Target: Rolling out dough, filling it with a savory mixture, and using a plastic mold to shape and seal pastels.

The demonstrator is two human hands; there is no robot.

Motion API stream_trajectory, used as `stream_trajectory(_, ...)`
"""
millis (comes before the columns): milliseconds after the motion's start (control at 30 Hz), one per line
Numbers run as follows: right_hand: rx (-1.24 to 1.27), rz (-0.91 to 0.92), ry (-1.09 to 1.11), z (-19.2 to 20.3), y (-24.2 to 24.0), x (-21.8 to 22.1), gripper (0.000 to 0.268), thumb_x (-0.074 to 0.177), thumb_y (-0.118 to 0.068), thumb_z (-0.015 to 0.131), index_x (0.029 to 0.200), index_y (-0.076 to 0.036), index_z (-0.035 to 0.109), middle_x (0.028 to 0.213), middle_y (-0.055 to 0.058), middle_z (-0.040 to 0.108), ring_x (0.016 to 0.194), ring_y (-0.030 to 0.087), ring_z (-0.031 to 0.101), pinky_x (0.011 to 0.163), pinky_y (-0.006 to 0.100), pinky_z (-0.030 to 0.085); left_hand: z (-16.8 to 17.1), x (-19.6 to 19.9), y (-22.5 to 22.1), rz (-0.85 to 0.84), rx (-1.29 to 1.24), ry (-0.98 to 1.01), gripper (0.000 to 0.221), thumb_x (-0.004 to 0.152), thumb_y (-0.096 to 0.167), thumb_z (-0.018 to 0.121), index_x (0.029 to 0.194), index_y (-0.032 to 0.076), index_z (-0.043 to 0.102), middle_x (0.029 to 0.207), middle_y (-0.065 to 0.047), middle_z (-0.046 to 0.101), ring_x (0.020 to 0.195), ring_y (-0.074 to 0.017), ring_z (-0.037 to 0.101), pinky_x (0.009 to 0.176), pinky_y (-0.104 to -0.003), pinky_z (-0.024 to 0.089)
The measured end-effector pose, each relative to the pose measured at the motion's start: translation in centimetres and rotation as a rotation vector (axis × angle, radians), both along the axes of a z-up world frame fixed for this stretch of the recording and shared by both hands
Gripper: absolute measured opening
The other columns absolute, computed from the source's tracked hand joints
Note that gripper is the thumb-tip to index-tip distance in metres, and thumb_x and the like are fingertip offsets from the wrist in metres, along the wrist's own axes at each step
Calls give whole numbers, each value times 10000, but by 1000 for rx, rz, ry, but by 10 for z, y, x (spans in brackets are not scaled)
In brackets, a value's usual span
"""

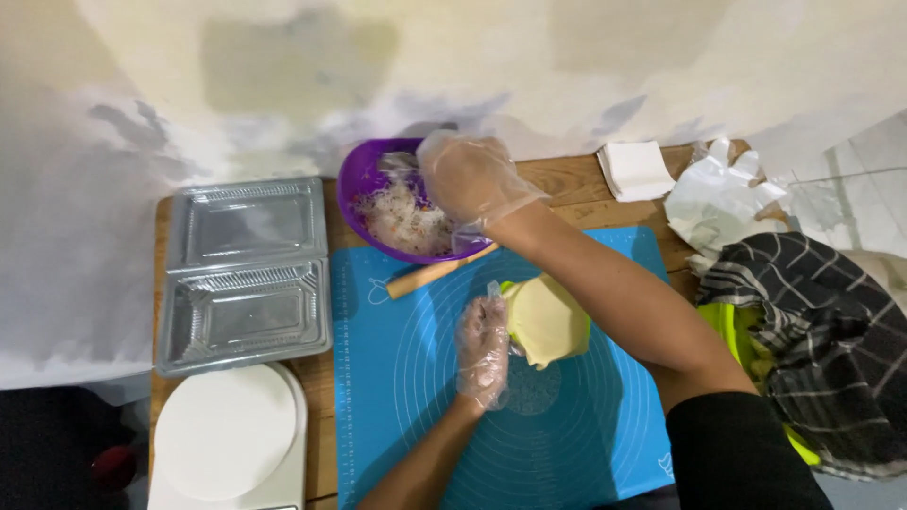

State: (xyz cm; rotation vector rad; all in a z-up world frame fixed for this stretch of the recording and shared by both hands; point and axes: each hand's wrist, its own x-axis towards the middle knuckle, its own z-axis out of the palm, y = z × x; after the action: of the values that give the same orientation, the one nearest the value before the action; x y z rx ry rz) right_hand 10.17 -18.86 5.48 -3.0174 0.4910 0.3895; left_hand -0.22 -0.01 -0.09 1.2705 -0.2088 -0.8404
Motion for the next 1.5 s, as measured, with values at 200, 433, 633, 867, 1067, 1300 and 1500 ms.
stream_trajectory(200, -65, 7, 16, -23, -5, 10, 368, 1049, -285, 425, 1238, -93, 675, 1024, 49, 686, 1019, 165, 708, 893, 285, 545, 3, 0, -2, -16, 40, -42, 452, 993, 457, 570, 914, 15, 620, 761, -150, 613, 608, -245, 686, 467, -319, 623)
stream_trajectory(433, -129, 43, 46, -49, -33, 6, 346, 1040, -259, 443, 1225, -90, 681, 1019, 51, 682, 1007, 166, 708, 869, 294, 557, 11, 0, 1, -3, -1, -27, 446, 998, 435, 576, 857, 15, 627, 673, -123, 614, 533, -226, 674, 430, -303, 611)
stream_trajectory(633, -184, 83, 76, -75, -49, -7, 328, 1032, -238, 457, 1215, -88, 685, 1015, 53, 679, 997, 167, 708, 850, 302, 566, 3, 2, 0, 14, -36, -28, 449, 1005, 412, 574, 822, 4, 615, 622, -164, 620, 507, -254, 690, 406, -334, 609)
stream_trajectory(867, -260, 118, 97, -97, -72, 4, 308, 1023, -212, 475, 1202, -85, 691, 1011, 56, 674, 985, 168, 707, 827, 311, 578, -1, 1, -2, 27, -33, -60, 428, 996, 405, 595, 802, 25, 619, 608, -147, 625, 506, -234, 686, 404, -324, 612)
stream_trajectory(1067, -318, 138, 116, -114, -97, 21, 292, 1015, -191, 490, 1192, -83, 695, 1007, 58, 671, 975, 169, 707, 808, 318, 588, 9, 3, 2, 19, -56, -62, 410, 1012, 371, 572, 792, 26, 601, 598, -147, 614, 490, -231, 673, 415, -323, 620)
stream_trajectory(1300, -380, 172, 132, -141, -98, 54, 277, 1008, -170, 504, 1182, -81, 700, 1004, 60, 667, 965, 170, 707, 789, 326, 597, 12, 4, 3, 34, -92, -27, 422, 1004, 381, 580, 801, 12, 613, 592, -146, 616, 487, -240, 682, 397, -326, 619)
stream_trajectory(1500, -441, 201, 153, -106, -80, 44, 262, 1000, -149, 518, 1171, -79, 704, 1000, 62, 664, 956, 171, 707, 770, 333, 606, 8, 5, 2, 40, -85, 19, 417, 998, 375, 601, 822, -2, 627, 603, -157, 624, 488, -242, 683, 395, -320, 616)
